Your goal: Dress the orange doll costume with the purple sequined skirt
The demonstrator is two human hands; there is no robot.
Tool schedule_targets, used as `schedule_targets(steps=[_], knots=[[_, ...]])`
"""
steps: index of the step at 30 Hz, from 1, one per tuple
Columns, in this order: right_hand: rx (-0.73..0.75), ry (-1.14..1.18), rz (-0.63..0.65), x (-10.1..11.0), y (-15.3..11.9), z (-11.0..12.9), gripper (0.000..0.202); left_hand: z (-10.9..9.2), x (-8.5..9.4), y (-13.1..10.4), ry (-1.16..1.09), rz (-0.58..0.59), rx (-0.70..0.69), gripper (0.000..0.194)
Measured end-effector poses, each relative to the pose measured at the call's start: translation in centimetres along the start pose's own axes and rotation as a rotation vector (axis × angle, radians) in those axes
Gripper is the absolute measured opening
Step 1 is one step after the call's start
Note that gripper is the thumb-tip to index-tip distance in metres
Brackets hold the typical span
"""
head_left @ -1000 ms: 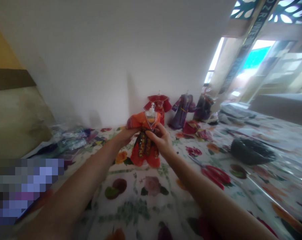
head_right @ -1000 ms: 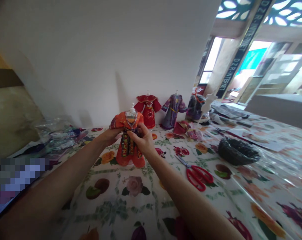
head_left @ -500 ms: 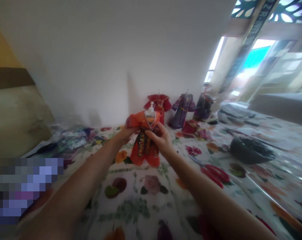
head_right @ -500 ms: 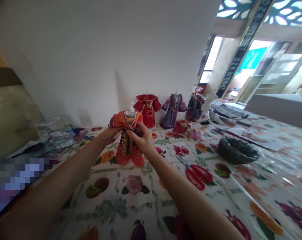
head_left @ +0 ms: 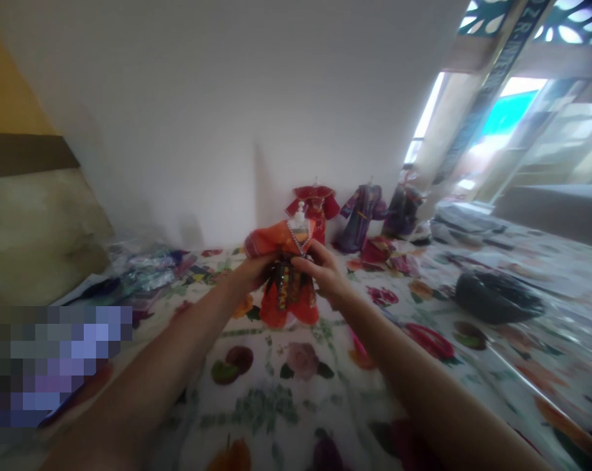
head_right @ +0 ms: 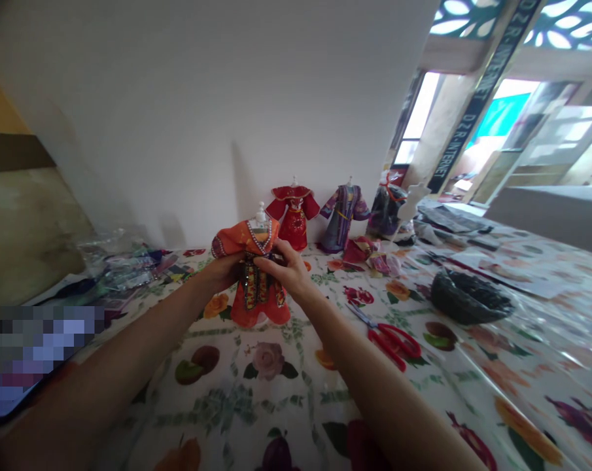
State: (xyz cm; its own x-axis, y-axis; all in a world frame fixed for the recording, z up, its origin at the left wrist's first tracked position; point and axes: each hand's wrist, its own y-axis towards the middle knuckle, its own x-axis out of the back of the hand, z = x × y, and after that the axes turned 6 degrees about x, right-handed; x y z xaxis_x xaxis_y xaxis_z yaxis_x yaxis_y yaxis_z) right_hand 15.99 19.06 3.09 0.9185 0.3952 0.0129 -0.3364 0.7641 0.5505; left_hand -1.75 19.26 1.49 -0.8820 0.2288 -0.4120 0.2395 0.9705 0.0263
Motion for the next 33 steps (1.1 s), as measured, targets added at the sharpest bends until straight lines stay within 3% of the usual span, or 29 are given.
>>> schedule_targets(steps=[4,11,20,27,33], knots=[[-0.035,0.074,0.068,0.6,0.1,0.5,0.034,0.8,-0.4,-0.2,-0.055,-0.011,-0.014,0.042],[-0.1,0.274,0.154,1.1,0.0,0.2,0.036,0.9,-1.6,-0.7,-0.104,-0.03,-0.031,0.036],[-0.132,0.33,0.21,2.1,0.3,0.2,0.037,1.7,-3.0,-0.8,-0.149,-0.018,-0.07,0.034],[-0.101,0.221,0.191,2.4,0.2,1.0,0.038,2.2,-3.8,-1.1,-0.159,-0.053,-0.156,0.048],[-0.009,-0.07,0.063,1.9,-0.3,1.6,0.034,2.5,-4.1,-1.6,-0.141,-0.051,-0.227,0.044]])
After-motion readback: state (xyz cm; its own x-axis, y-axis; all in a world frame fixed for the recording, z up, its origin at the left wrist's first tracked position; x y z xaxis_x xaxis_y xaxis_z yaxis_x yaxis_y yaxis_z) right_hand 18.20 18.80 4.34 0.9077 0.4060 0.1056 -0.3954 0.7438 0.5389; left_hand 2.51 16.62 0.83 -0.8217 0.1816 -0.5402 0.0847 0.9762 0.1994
